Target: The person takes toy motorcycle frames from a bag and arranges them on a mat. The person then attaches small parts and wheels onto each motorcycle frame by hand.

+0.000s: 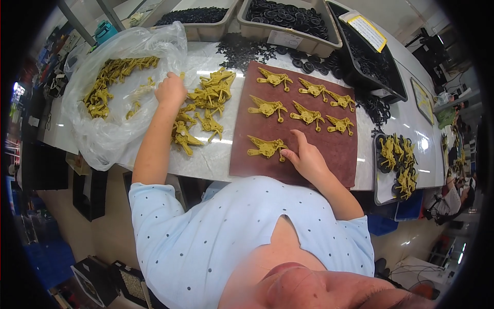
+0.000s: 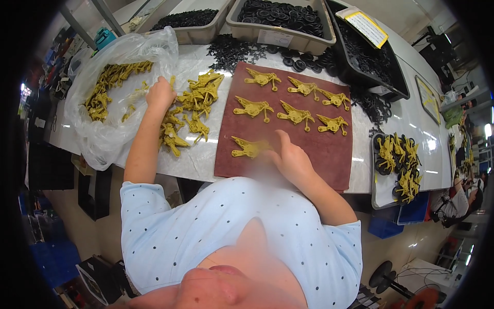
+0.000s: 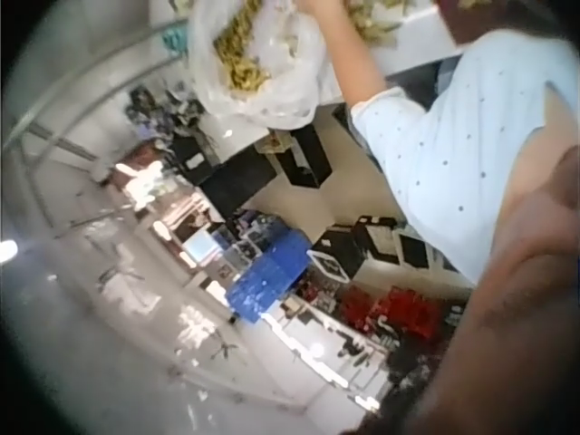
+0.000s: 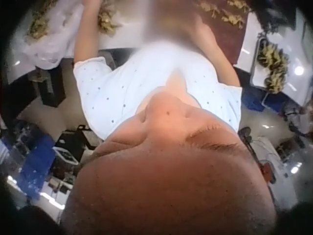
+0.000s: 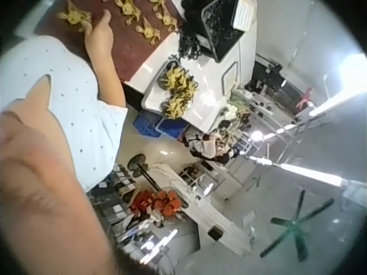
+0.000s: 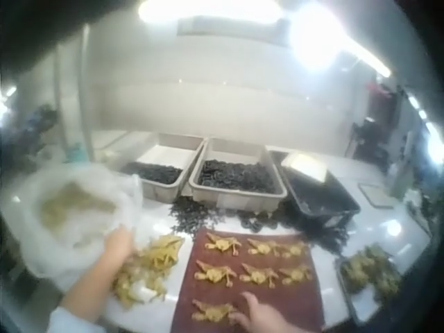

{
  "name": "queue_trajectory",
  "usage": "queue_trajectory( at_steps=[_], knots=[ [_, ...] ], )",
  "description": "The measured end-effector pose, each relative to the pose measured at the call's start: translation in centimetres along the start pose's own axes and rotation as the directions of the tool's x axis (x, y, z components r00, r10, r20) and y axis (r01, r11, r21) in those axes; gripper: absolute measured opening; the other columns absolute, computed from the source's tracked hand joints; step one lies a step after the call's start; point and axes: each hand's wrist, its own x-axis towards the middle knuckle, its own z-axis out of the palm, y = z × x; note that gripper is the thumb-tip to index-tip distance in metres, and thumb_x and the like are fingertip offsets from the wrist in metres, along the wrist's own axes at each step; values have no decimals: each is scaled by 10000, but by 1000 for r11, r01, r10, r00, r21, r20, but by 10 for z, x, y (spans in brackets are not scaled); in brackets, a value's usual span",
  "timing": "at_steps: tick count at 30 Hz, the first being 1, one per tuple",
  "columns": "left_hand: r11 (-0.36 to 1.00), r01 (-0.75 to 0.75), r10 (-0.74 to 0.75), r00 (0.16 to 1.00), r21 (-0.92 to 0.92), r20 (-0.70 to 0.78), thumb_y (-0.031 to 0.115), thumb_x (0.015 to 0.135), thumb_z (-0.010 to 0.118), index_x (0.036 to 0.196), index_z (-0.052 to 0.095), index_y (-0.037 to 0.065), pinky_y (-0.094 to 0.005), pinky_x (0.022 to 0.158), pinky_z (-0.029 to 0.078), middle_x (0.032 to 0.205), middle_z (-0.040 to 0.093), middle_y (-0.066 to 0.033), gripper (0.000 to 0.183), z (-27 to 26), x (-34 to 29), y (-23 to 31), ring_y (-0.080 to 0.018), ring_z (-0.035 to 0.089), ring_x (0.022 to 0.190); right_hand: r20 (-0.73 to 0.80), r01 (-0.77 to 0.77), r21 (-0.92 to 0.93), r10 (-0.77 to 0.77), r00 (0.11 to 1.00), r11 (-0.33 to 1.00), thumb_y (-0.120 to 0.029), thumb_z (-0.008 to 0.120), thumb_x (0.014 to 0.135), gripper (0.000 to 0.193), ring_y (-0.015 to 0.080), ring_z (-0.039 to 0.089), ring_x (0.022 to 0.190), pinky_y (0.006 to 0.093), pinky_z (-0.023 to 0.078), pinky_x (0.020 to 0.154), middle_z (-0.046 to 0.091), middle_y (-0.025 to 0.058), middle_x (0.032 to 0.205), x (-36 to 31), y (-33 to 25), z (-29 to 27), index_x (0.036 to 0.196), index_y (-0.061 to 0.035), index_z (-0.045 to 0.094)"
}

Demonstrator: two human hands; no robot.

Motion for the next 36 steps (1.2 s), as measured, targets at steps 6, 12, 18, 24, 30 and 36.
queue_trajectory(
  at_steps=[6, 12, 18, 24, 30, 36],
  knots=[
    [857, -214, 114, 966, -470, -231, 94, 764, 665, 1286, 355, 6, -397, 816, 513, 1083, 602, -172, 614, -42, -34, 5, -282, 629, 987, -155, 73, 201, -42, 987, 977, -224, 602, 869, 442, 307, 626, 697, 377, 499, 650, 621, 185, 755, 0, 0, -10, 1225, -11, 450],
    [-419, -290, 476, 737, -861, -480, -178, 727, 571, 1426, 118, 135, -456, 934, 481, 1046, 538, -134, 890, -32, -140, 75, -322, 580, 1068, 153, -45, 881, -193, 969, 471, -230, 521, 962, 295, 131, 574, 796, 273, 472, 674, 604, 38, 901, 17, -11, -4, 1174, -24, 534],
    [-501, -533, 610, 341, -682, -715, -210, 720, 543, 1355, 336, 123, -479, 1050, 362, 1221, 506, -173, 746, 2, -153, 101, -359, 474, 1225, 289, -327, 943, -332, 898, -64, -231, 535, 953, 292, 116, 549, 826, 283, 479, 739, 599, 28, 960, 10, -30, -5, 1164, -29, 549],
    [-307, -290, 700, 576, -906, -422, -207, 718, 457, 1160, 569, 43, -348, 1010, 397, 1365, 422, -171, 520, -5, -157, 92, -311, 418, 1288, 219, -279, 939, -275, 936, -203, -198, 570, 926, 282, 87, 533, 810, 285, 478, 776, 596, 20, 986, 17, -3, 1, 1158, -39, 551],
    [28, -526, 686, 629, -850, -367, -195, 702, 401, 1073, 638, -6, -316, 936, 439, 1363, 429, -161, 479, -18, -157, 97, -259, 450, 1238, 222, -275, 931, -227, 948, -240, -128, 590, 900, 231, 92, 540, 821, 284, 478, 782, 598, 26, 981, 9, -12, -7, 1111, -37, 565],
    [17, -652, 589, 619, -758, -519, 124, 715, 721, 1276, 502, 36, -427, 1011, 336, 1285, 488, -137, 609, -23, -186, 117, -316, 456, 1207, 158, -153, 987, -140, 977, 49, -142, 613, 889, 213, 97, 571, 819, 243, 466, 729, 609, 32, 928, 8, 1, 6, 1060, -21, 574]
  ],
)
